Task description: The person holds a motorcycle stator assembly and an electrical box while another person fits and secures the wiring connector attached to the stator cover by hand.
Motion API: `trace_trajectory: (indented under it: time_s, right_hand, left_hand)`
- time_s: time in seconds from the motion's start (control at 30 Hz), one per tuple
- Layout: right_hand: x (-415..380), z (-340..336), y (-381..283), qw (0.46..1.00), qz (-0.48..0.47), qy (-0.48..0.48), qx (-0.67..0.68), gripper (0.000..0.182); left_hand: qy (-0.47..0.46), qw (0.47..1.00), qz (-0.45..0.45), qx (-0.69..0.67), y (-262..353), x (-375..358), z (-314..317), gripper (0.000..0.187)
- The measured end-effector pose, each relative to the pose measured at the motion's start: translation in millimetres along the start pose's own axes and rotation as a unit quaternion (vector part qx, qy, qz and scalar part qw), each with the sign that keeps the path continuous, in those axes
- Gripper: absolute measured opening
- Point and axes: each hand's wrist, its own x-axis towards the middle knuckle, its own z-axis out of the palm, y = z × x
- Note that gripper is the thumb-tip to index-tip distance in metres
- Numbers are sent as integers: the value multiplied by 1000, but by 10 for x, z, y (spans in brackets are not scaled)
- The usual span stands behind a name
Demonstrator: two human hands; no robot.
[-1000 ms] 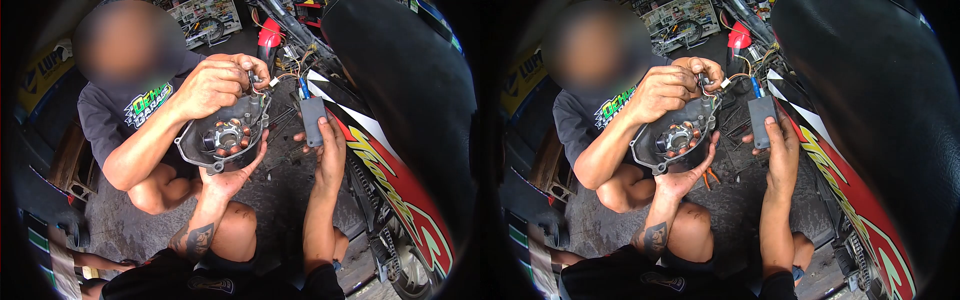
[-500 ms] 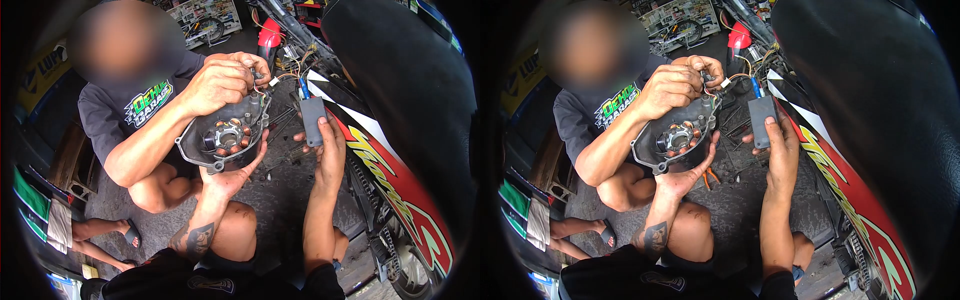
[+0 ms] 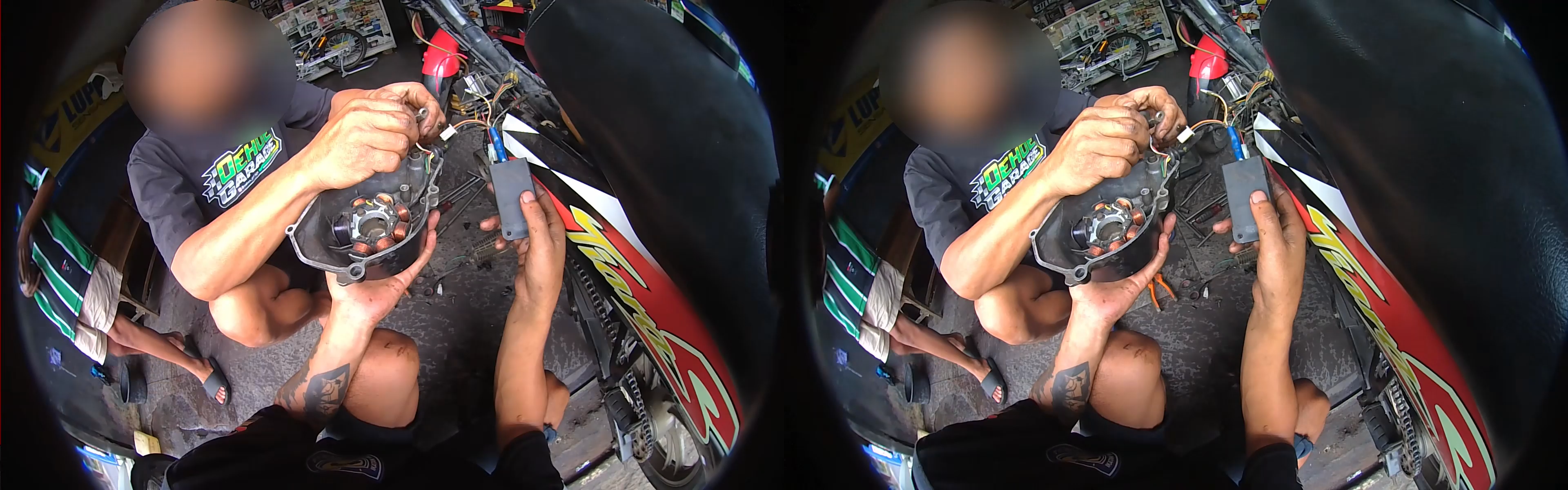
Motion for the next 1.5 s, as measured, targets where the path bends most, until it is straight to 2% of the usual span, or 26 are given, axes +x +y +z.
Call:
trace_trajectory:
  time_s: [0.33, 0.93, 1.13, 1.5]
  right_hand:
    - [-3, 18, -21, 1000, -3, 3, -5, 49]
    - [-3, 20, -26, 1000, 2, 5, -6, 51]
    - [-6, 22, -35, 1000, 8, 8, -10, 51]
    - [-10, 25, -34, 1000, 1, 2, -6, 49]
  left_hand:
    - [5, 1000, -2, 3, -12, -5, 4, 62]
    - [-23, 999, 4, 23, -13, -11, -7, 63]
    - [-9, 1000, -19, -8, -15, -19, 33, 63]
    - [-5, 1000, 2, 14, -23, -21, 23, 60]
